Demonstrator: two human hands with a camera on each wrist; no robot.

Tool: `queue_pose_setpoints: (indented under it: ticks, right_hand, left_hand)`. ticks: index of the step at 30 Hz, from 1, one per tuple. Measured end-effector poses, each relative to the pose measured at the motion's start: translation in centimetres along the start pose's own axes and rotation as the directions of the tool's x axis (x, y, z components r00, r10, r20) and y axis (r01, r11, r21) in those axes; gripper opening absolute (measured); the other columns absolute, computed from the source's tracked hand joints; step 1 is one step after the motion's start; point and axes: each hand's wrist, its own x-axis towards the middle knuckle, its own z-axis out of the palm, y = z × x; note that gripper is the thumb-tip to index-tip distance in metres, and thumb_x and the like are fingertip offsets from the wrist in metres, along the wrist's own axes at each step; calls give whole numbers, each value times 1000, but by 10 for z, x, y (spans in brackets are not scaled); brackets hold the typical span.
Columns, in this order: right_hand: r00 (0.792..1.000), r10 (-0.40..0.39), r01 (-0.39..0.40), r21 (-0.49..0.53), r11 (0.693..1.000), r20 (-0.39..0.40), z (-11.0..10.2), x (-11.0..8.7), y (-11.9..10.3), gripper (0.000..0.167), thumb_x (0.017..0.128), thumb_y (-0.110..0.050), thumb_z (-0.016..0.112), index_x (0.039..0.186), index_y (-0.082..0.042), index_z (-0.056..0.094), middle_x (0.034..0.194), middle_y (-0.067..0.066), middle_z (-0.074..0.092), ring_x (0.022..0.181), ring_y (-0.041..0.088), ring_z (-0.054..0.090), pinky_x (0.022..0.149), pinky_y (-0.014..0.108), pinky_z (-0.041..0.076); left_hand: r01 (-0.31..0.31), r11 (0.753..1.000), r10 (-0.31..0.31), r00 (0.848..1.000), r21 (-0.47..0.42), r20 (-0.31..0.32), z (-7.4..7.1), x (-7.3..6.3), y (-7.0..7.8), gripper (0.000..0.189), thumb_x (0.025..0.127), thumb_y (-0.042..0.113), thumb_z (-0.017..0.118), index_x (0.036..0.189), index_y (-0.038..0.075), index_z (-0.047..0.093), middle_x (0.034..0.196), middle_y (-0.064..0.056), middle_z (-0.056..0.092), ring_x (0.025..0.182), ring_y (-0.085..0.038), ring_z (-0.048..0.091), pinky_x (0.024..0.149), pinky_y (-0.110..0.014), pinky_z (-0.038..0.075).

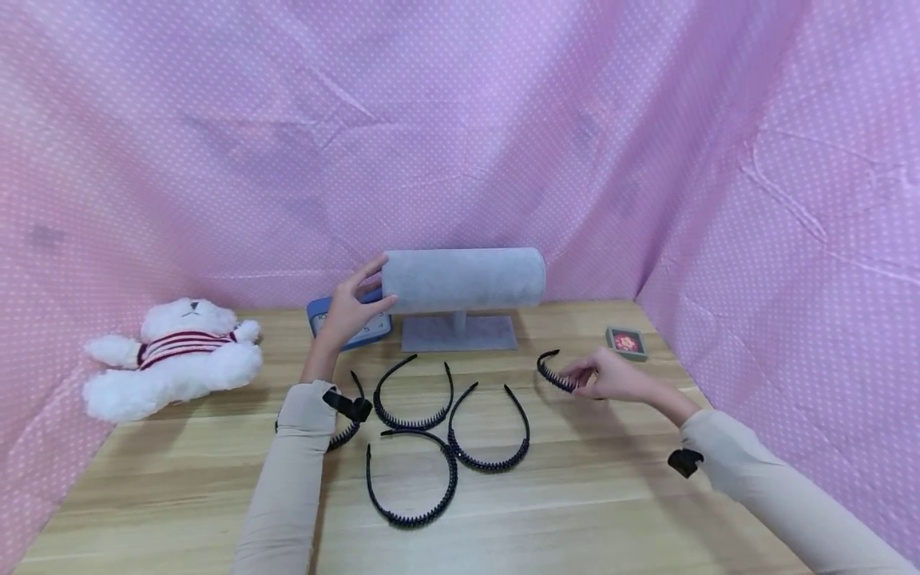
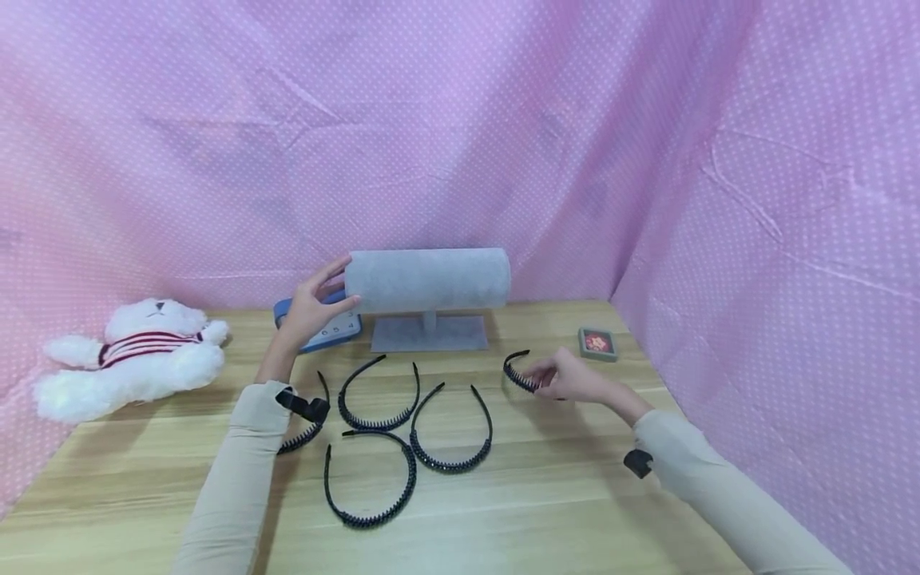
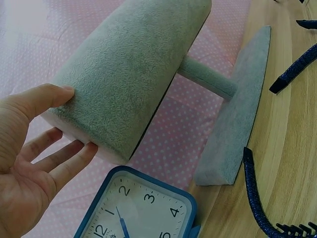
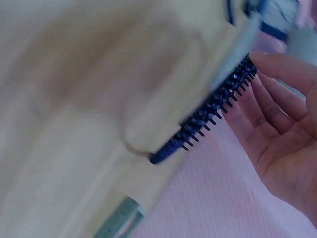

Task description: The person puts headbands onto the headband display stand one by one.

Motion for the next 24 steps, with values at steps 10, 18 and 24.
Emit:
queue_pose_setpoints:
  ticks: [10, 18, 24]
  right_hand:
    - [955, 280, -234, 333, 913, -97, -56, 4, 7, 44, 91, -8, 75, 129, 11, 63, 110, 21, 75, 87, 6, 72, 73, 21, 61]
    - [916, 373, -249, 521, 816, -146, -75, 5, 23, 57, 97, -13, 70, 144, 12, 48, 107, -11, 74, 97, 2, 71, 85, 25, 62]
    - [907, 388, -224, 592, 774, -165, -79, 14, 29, 60, 98, -14, 70, 146, 10, 45, 106, -19, 74, 102, 3, 71, 89, 23, 60]
  left_hand:
    - [-6, 1000, 6, 1000, -16, 4, 4, -1, -3, 72, 95, 5, 70, 159, 20, 38, 167, -7, 31, 146, -39, 42, 109, -60, 47]
    - [-6, 1000, 6, 1000, -6, 16, 6, -2, -2, 71, 95, 10, 73, 157, 26, 42, 165, -4, 35, 144, -37, 46, 108, -54, 50]
    - [-10, 1000, 10, 1000, 3, 26, 4, 0, 0, 72, 95, 10, 73, 157, 23, 41, 165, -7, 34, 144, -39, 46, 108, -56, 50]
